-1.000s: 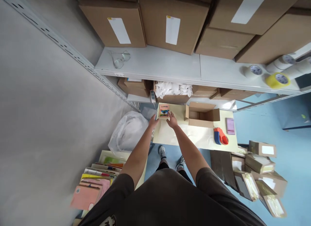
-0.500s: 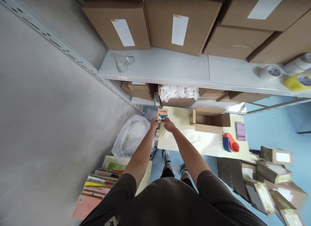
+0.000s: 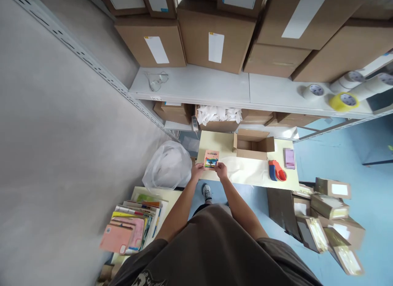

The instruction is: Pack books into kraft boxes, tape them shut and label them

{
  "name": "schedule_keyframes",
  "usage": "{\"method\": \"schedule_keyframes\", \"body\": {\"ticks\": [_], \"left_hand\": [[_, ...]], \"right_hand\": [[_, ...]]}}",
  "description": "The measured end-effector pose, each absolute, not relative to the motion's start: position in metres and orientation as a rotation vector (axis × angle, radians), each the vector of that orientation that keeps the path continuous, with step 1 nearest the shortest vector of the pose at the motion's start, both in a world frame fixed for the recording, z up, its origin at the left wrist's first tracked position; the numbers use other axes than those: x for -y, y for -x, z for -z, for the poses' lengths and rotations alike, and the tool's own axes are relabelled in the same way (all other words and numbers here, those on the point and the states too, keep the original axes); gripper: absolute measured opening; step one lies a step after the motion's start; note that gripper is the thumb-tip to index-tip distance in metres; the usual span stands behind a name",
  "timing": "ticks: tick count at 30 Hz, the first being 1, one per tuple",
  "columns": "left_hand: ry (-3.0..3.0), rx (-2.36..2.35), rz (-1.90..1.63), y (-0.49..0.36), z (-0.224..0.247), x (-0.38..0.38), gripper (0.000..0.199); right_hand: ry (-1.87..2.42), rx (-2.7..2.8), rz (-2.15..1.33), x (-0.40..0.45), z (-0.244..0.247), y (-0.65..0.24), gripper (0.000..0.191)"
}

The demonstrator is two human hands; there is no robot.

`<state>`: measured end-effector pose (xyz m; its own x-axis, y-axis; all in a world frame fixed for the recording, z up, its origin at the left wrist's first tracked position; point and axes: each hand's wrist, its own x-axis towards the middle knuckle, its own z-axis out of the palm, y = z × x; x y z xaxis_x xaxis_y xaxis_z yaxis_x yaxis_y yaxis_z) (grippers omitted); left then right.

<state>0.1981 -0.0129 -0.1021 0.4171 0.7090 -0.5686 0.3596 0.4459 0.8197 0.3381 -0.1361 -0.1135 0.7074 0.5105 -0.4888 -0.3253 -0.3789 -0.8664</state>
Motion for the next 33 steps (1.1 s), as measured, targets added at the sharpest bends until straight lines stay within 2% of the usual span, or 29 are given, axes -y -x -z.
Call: {"method": "schedule_keyframes", "body": {"ticks": [3, 7, 10, 12, 16, 19, 23, 27, 31, 33], "left_hand": [[-1.331, -1.319, -0.127, -0.188, 0.106, 0.030, 0.023], [-1.689, -1.472, 0.107, -0.183, 0.107, 0.027, 0.040], [-1.775, -1.481, 0.180, -0.183, 0.110, 0.025, 0.045], [-1.789, -1.516, 0.211, -0.186, 0.114, 0.027, 0.048], [-1.711, -1.624, 0.154, -0.197, 0.121, 0.035, 0.051], [-1.612, -1.629, 0.165, -0.206, 0.124, 0.034, 0.044], [-1.557, -1.586, 0.217, -0.206, 0.120, 0.027, 0.021], [-1.631, -1.541, 0.112, -0.198, 0.102, 0.033, 0.014], [-1.897, -1.450, -0.017, -0.203, 0.077, 0.060, 0.013], [-2.034, -1.347, -0.015, -0.212, 0.068, 0.079, 0.014]], "right_hand": [[1.980, 0.217, -0.950, 0.156, 0.120, -0.332, 0.042], [2.362, 0.440, -0.919, 0.154, 0.118, -0.344, 0.045], [2.366, 0.708, -0.903, 0.154, 0.118, -0.348, 0.048], [2.306, 0.958, -0.943, 0.157, 0.120, -0.343, 0.056], [2.320, 1.285, -1.177, 0.164, 0.128, -0.321, 0.087], [2.383, 1.299, -1.283, 0.163, 0.132, -0.313, 0.094], [2.316, 1.346, -1.312, 0.157, 0.133, -0.324, 0.089], [2.138, 1.304, -1.239, 0.150, 0.131, -0.335, 0.076], [1.999, 0.753, -1.027, 0.148, 0.123, -0.332, 0.043], [1.868, 0.415, -1.018, 0.150, 0.118, -0.332, 0.046]]}}
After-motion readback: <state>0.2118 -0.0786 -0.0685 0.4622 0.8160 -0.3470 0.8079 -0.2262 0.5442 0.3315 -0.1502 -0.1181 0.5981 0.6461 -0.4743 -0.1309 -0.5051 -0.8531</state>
